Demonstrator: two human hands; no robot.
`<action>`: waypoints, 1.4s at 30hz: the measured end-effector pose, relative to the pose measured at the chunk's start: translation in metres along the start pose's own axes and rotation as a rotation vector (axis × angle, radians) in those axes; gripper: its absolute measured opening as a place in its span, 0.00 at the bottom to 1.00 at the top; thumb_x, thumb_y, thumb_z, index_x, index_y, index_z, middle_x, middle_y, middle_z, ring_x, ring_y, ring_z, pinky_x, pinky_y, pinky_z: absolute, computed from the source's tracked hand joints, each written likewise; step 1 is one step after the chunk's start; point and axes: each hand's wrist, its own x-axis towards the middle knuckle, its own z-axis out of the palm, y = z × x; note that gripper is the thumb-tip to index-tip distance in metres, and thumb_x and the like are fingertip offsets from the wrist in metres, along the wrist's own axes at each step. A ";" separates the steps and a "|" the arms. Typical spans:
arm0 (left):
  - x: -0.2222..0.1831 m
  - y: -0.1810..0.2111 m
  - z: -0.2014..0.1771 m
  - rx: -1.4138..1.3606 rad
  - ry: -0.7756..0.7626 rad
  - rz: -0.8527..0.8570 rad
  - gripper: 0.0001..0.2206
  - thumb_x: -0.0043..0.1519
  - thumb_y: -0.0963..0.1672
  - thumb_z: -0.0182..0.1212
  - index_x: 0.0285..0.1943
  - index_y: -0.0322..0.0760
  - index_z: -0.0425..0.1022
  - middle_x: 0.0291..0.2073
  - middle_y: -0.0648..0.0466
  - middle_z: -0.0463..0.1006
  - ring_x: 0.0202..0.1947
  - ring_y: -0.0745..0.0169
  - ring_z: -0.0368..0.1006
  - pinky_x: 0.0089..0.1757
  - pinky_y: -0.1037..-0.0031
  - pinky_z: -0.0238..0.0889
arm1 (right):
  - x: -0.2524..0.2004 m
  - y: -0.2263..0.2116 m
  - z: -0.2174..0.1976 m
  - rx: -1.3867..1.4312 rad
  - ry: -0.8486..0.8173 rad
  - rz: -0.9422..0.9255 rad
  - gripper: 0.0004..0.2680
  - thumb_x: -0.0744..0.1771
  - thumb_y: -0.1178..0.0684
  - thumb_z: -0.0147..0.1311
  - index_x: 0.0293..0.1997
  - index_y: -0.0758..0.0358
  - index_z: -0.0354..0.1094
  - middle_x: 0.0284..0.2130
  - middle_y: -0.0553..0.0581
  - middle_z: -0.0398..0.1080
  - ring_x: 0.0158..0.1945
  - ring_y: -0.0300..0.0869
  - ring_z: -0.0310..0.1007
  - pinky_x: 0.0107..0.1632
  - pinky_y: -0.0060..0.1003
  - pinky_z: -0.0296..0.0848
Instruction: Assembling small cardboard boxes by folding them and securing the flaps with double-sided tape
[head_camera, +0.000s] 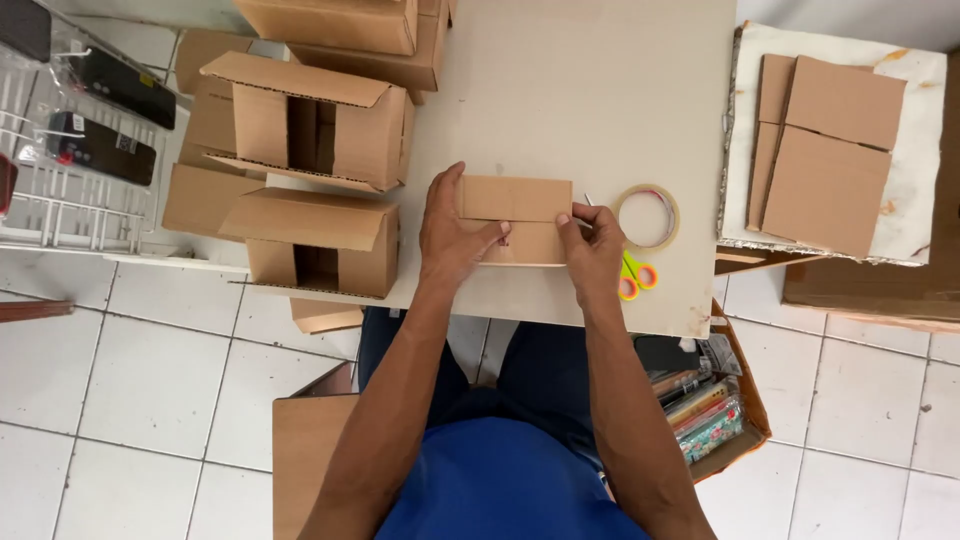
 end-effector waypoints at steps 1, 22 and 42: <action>-0.002 0.004 -0.002 -0.001 0.002 0.006 0.45 0.47 0.40 0.80 0.76 0.43 0.59 0.72 0.45 0.58 0.75 0.45 0.50 0.70 0.54 0.39 | 0.000 0.000 0.001 0.002 0.000 -0.006 0.08 0.67 0.54 0.64 0.49 0.61 0.73 0.45 0.59 0.75 0.43 0.42 0.75 0.45 0.35 0.74; -0.023 -0.029 0.019 -0.074 0.223 0.070 0.35 0.52 0.42 0.76 0.70 0.41 0.64 0.65 0.44 0.63 0.69 0.45 0.60 0.67 0.54 0.50 | -0.060 0.029 -0.015 0.071 0.110 -0.311 0.16 0.75 0.44 0.38 0.63 0.61 0.68 0.56 0.63 0.71 0.58 0.48 0.72 0.61 0.41 0.72; -0.118 0.015 -0.008 -0.419 0.074 -0.043 0.34 0.71 0.59 0.37 0.71 0.28 0.59 0.66 0.30 0.59 0.72 0.35 0.49 0.68 0.48 0.39 | -0.075 0.021 -0.004 -0.203 0.122 -0.652 0.20 0.74 0.46 0.40 0.75 0.67 0.51 0.71 0.72 0.47 0.69 0.65 0.60 0.64 0.54 0.70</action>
